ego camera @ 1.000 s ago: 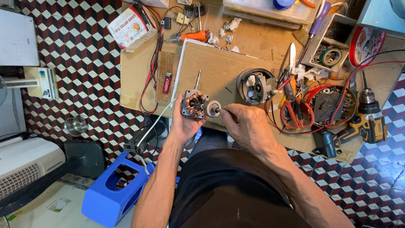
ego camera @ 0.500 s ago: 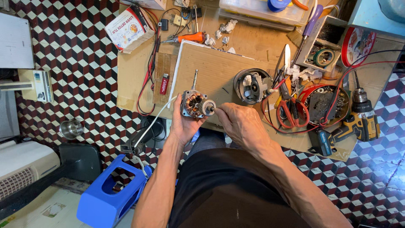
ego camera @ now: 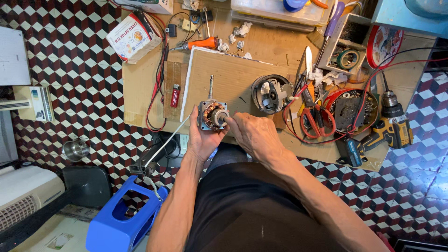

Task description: The person disassembles a small motor, removes the rotor, and uses a screwdriver to adjust internal components. They then reassemble the rotor into the stator and wipe the assembly with a tissue.

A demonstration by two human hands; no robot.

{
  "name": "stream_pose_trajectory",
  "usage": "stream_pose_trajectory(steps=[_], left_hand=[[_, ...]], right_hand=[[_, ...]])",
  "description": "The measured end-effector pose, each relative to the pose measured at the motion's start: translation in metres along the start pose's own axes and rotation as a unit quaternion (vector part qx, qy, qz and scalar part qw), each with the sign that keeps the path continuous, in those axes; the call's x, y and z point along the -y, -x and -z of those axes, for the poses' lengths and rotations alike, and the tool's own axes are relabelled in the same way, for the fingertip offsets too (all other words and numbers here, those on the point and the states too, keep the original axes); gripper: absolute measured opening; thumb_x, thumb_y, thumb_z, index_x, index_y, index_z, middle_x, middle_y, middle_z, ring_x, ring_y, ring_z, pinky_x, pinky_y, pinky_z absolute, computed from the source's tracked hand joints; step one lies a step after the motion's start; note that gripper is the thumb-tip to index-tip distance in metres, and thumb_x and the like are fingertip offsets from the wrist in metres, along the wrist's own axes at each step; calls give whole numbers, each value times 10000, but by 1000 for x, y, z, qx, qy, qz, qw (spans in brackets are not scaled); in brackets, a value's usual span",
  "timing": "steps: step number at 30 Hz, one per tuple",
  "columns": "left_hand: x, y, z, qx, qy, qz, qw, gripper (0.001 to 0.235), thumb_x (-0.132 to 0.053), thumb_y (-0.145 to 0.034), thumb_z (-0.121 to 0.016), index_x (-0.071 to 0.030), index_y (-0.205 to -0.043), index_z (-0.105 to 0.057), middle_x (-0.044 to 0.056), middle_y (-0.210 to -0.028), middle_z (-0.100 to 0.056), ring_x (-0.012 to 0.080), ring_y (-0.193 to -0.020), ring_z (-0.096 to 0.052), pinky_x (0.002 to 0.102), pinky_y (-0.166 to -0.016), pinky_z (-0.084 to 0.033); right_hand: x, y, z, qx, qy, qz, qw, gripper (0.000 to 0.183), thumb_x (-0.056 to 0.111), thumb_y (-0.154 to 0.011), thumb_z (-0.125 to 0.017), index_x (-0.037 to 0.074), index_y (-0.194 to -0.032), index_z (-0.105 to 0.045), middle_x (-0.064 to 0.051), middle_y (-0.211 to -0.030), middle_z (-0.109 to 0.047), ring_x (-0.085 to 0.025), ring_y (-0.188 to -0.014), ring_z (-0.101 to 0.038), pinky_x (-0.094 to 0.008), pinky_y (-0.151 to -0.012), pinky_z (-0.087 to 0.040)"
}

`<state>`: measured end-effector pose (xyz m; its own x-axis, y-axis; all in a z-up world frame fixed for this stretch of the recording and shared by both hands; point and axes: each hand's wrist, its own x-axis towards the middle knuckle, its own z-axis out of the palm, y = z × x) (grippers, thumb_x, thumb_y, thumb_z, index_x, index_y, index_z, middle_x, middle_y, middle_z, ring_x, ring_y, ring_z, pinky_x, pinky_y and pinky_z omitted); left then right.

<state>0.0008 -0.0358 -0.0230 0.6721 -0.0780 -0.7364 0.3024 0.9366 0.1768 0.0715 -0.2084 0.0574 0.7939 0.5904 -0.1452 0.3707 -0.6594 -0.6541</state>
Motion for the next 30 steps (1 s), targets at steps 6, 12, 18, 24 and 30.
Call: stream_pose_trajectory(steps=[6, 12, 18, 24, 30], left_hand=[[2, 4, -2, -4, -11, -14, 1000, 635, -615, -960, -558, -59, -1255, -642, 145, -1207, -675, 248, -1108, -645, 421, -954, -547], [3, 3, -3, -8, -24, -9, 1000, 607, -616, -952, -572, -89, -1240, -655, 118, -1180, -690, 230, -1069, -649, 411, -924, -547], [9, 7, -6, -2, -14, -8, 1000, 568, -611, -972, -567, -104, -1206, -675, 66, -1160, -695, 185, -1037, -652, 371, -895, -549], [14, 15, -6, 6, 30, 3, 1000, 579, -645, -978, -521, -133, -1199, -676, 23, -1148, -695, 171, -1021, -648, 354, -893, -550], [10, 20, -7, -18, 50, 3, 999, 674, -674, -960, -482, -87, -1242, -655, 111, -1219, -695, 252, -1115, -668, 379, -947, -559]], right_hand=[[3, -3, -3, -9, -12, -3, 1000, 324, 299, -1031, -610, 35, -851, -556, -172, -755, -649, -373, -645, -661, -474, -525, -502], [-8, 7, -3, -36, 0, 60, 998, 226, 219, -983, -646, 37, -911, -533, -153, -786, -576, -343, -734, -634, -460, -570, -493], [-7, 0, -17, -21, -8, 46, 999, 226, 220, -1009, -654, 39, -906, -567, -151, -788, -615, -341, -723, -648, -461, -570, -496], [6, -9, -25, -37, -13, 31, 999, 221, 247, -990, -679, 32, -993, -627, -173, -846, -674, -372, -781, -673, -470, -624, -524], [9, -6, -24, -38, -201, -48, 978, 255, 186, -929, -717, 14, -1093, -625, -164, -872, -675, -331, -773, -684, -418, -691, -548]])
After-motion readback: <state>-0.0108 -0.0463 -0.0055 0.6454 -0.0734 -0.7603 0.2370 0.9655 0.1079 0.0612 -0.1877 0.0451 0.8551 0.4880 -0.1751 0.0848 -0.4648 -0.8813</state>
